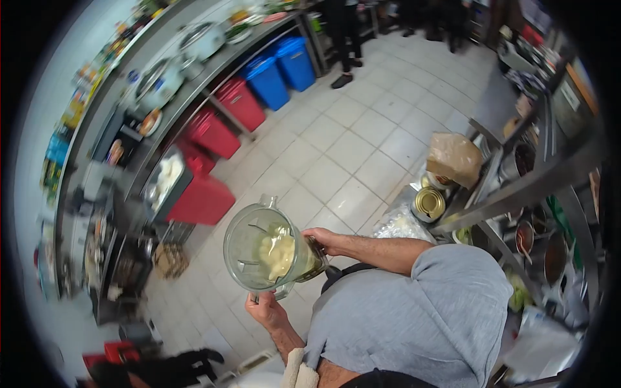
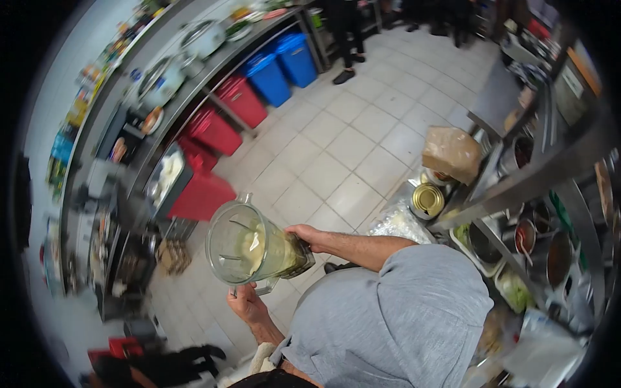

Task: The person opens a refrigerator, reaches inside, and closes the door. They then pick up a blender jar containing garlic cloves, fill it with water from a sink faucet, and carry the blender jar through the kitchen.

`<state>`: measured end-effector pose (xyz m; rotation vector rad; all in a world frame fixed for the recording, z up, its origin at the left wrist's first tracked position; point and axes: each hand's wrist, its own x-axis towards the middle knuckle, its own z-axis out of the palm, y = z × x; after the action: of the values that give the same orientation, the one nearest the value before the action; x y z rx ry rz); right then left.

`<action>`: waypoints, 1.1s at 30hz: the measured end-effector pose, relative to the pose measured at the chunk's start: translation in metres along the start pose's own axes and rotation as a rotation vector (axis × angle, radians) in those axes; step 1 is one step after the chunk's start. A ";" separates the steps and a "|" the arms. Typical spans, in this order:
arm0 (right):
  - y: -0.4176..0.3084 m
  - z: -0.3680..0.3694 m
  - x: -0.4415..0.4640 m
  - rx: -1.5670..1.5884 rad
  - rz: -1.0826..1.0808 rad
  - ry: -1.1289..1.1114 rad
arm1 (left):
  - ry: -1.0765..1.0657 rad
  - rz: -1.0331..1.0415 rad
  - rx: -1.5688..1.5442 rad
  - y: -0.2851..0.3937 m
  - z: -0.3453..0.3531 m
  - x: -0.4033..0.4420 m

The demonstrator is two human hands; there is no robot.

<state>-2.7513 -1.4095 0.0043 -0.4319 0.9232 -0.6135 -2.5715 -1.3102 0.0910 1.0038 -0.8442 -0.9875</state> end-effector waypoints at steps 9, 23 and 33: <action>-0.080 -0.055 0.069 0.281 -0.137 0.208 | -0.311 -0.130 -0.010 -0.041 0.073 0.153; -0.204 -0.184 0.055 0.655 -0.433 0.659 | -0.904 -0.423 -0.013 -0.135 0.294 0.312; -0.289 -0.352 0.004 0.907 -0.657 0.813 | -1.255 -0.572 -0.106 -0.220 0.523 0.327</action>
<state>-3.1316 -1.6589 -0.0173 0.4068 1.1335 -1.7911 -2.9959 -1.8087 0.0887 0.4320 -1.5124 -2.2098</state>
